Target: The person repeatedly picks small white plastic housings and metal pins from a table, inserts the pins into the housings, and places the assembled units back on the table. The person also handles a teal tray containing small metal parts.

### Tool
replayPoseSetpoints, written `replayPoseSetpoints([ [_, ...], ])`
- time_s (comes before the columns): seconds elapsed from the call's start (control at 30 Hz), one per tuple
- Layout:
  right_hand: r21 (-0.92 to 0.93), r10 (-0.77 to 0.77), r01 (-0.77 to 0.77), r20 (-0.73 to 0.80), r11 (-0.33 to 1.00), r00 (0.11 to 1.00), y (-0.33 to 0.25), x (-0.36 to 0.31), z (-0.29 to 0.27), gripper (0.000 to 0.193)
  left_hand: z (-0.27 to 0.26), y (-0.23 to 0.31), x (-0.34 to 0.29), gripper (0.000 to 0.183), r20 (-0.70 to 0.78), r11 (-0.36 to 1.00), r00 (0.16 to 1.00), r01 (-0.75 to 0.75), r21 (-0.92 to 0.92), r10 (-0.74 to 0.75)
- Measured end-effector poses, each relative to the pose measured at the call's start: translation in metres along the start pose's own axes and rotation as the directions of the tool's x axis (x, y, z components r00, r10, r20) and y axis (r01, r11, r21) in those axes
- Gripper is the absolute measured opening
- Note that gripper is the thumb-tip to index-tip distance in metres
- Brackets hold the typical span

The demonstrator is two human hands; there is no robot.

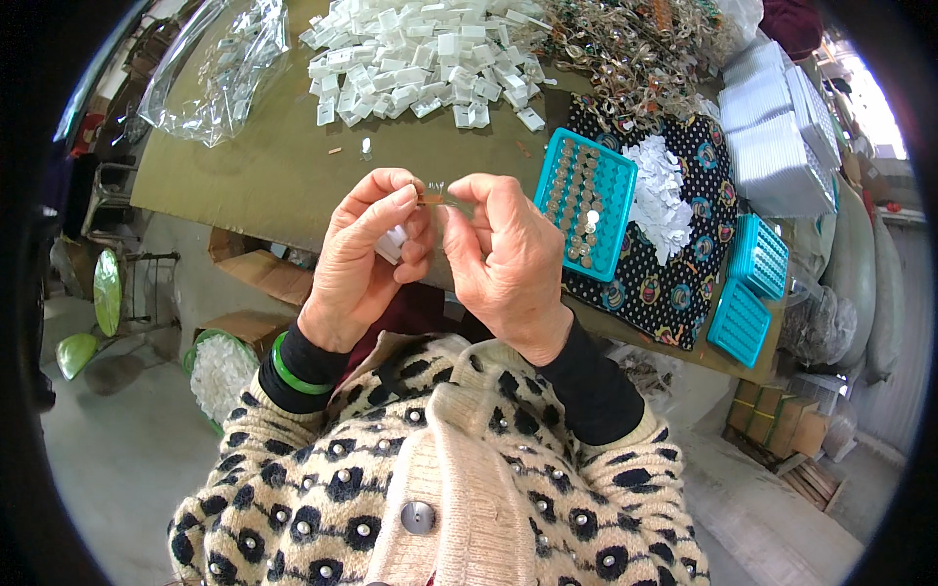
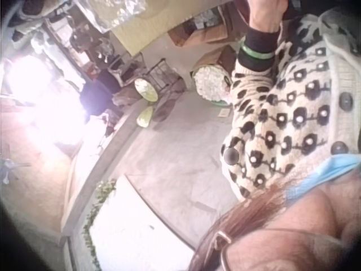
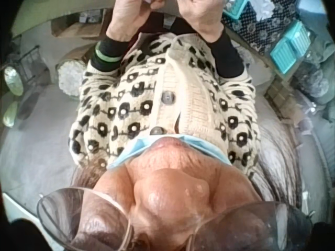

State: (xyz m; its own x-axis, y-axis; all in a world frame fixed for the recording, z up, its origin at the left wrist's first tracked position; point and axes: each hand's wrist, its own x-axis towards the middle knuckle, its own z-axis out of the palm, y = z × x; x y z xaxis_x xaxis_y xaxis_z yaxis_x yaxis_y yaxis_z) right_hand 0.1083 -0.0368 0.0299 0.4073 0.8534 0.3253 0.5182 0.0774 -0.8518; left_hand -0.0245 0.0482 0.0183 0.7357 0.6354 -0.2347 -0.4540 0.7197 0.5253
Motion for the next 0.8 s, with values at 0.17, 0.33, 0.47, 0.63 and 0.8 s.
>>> replayPoseSetpoints([
  [0.17,0.059,-0.035,0.033,0.032,0.998,0.999,0.003,0.002,-0.004,0.009,-0.005,0.0,0.002,0.01,0.094,0.993,0.991,0.104,-0.063,-0.098],
  [0.33,0.061,0.038,-0.045,0.105,0.997,0.994,0.001,0.002,-0.016,0.009,-0.007,-0.002,0.002,0.015,0.109,0.984,0.98,0.171,-0.056,-0.164],
  [0.47,0.178,0.12,-0.148,0.157,0.973,0.98,-0.001,0.004,-0.021,0.008,-0.006,-0.006,0.003,0.017,0.146,0.97,0.971,0.207,-0.125,-0.188],
  [0.63,0.298,0.169,-0.225,0.201,0.928,0.965,-0.007,0.008,-0.022,0.006,-0.004,-0.003,0.001,0.02,0.209,0.976,0.966,0.178,-0.128,-0.149],
  [0.8,0.421,0.188,-0.252,0.188,0.871,0.964,-0.011,0.009,-0.015,0.005,0.0,-0.002,-0.004,0.018,0.182,0.992,0.977,0.124,-0.037,-0.115],
])
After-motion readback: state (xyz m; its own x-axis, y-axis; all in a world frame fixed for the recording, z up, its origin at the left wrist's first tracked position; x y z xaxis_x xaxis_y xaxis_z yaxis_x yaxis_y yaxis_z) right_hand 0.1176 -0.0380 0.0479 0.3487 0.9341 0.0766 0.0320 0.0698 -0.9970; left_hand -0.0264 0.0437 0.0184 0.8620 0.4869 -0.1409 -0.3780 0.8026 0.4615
